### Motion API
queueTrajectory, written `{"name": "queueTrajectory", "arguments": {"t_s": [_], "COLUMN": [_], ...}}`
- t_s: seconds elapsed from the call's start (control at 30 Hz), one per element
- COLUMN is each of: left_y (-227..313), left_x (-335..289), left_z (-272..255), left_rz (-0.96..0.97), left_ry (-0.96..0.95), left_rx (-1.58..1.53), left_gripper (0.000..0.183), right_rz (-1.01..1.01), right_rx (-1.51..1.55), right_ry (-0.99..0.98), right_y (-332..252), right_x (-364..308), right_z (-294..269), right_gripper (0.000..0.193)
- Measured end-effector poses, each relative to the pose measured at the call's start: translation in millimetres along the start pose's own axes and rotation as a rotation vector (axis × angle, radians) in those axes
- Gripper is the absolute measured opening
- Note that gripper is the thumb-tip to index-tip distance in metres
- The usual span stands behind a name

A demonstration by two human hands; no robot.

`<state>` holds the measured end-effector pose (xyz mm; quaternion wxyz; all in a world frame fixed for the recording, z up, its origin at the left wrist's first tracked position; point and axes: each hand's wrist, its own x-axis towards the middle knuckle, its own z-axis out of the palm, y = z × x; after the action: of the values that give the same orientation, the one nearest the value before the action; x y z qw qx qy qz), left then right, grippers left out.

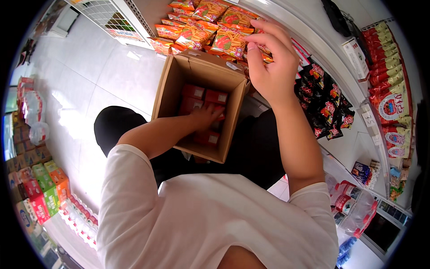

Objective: The person sits on the floor and takes small snack boxes from a cardboard box, placing them one by one onto a store shelf. They handle multiple boxes of different colors and arrange them neatly on the shelf.

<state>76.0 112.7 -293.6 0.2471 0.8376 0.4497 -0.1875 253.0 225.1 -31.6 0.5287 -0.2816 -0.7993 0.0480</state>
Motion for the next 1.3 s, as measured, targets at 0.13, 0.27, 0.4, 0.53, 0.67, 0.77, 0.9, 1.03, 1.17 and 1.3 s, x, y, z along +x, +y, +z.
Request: {"name": "queueTrajectory", "arguments": {"t_s": [0.13,0.27,0.4,0.53,0.67,0.77,0.9,1.03,1.17,1.3], "left_y": [-3.4,-6.0,-8.1,-37.8,-60.2,-64.4,-71.2,-72.7,-78.7,-97.1], "left_x": [-3.3,-26.5,-85.9,-143.9,-183.6,-207.0,-211.5,-221.6,-233.0,-241.7], "left_z": [-23.2,-90.2,-170.7,-221.0,-224.9,-225.5,-215.0,-220.2,-225.6,-215.8], "left_rz": [0.013,0.000,0.004,0.229,0.325,0.361,0.352,0.493,0.571,0.431], "left_ry": [-0.096,-0.170,0.079,0.447,0.727,0.848,1.016,1.145,1.396,1.536], "left_rx": [0.005,0.041,-0.132,-0.420,-0.958,-1.155,-0.930,-0.553,-0.622,-0.699], "left_gripper": [0.101,0.097,0.077,0.066,0.059,0.060,0.048,0.058,0.068,0.068], "right_rz": [0.077,0.245,0.297,0.347,0.498,0.611,0.556,0.443,0.225,0.212], "right_rx": [0.038,0.197,0.181,0.119,0.422,0.612,0.623,0.420,0.189,0.067], "right_ry": [-0.024,-0.170,-0.424,-0.707,-0.746,-0.654,-0.582,-0.569,-0.370,0.080], "right_y": [-8.6,-19.6,-22.3,-25.0,-46.6,-61.2,-75.0,-98.3,-106.7,-118.0], "right_x": [-5.4,-7.2,-7.9,-22.5,-9.4,-3.2,4.2,26.1,49.2,104.6], "right_z": [-1.1,-5.4,-3.3,4.8,18.1,33.1,45.4,45.5,31.7,26.7], "right_gripper": [0.014,0.013,0.016,0.051,0.076,0.082,0.087,0.086,0.082,0.076]}}
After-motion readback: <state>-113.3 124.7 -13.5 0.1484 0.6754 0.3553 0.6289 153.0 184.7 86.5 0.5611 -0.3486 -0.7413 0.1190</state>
